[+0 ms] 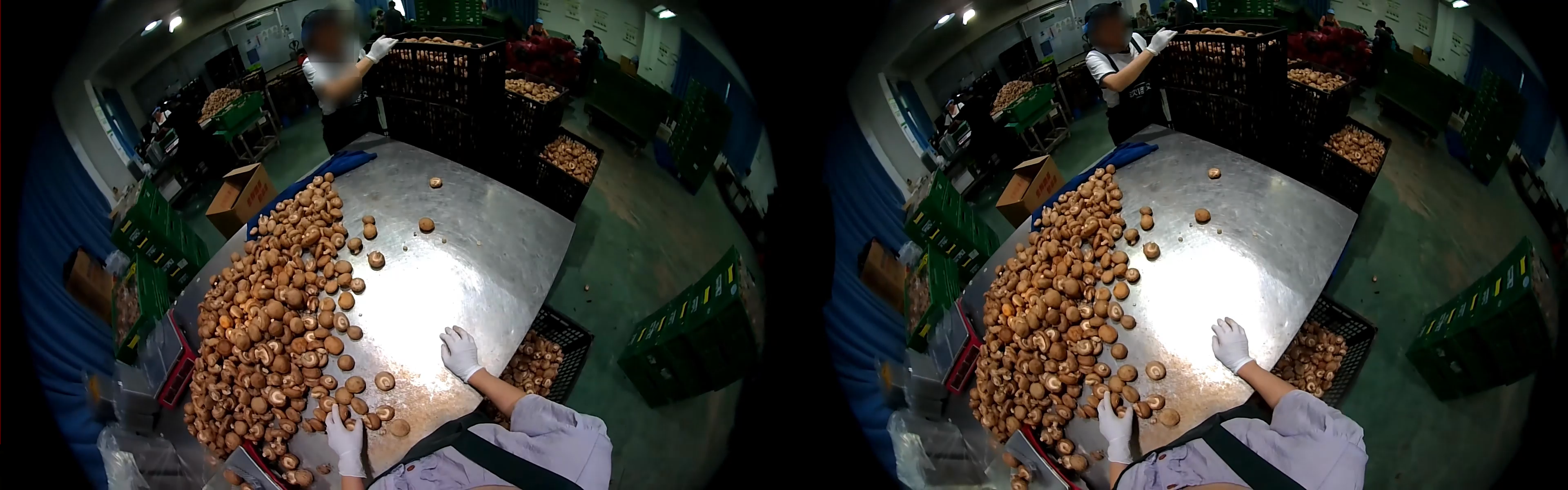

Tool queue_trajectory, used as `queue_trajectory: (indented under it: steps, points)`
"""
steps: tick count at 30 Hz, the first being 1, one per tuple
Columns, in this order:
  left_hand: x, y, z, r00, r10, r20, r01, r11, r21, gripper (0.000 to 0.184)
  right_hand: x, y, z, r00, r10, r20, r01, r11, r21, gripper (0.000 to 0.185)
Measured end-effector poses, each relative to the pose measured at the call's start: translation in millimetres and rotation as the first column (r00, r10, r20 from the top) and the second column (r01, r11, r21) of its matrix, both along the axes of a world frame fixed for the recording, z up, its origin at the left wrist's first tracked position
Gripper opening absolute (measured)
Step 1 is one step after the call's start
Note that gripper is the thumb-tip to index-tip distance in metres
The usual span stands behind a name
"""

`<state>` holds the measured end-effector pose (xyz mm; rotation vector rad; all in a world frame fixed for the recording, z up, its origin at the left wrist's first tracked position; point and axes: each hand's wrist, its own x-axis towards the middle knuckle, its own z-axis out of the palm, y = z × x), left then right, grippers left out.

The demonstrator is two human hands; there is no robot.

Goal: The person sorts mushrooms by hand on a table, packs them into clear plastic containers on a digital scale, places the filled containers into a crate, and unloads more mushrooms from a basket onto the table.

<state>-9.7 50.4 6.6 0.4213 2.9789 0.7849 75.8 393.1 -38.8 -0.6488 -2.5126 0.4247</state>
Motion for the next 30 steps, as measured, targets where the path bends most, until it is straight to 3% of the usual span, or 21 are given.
queue_trajectory:
  steps: [30]
  points:
    - [1.0,-1.1,3.1,1.000,0.009,0.026,-0.010,0.999,0.039,0.072,-1.7,-0.6,1.6,1.000,-0.016,-0.014,0.016,1.000,0.019,0.024]
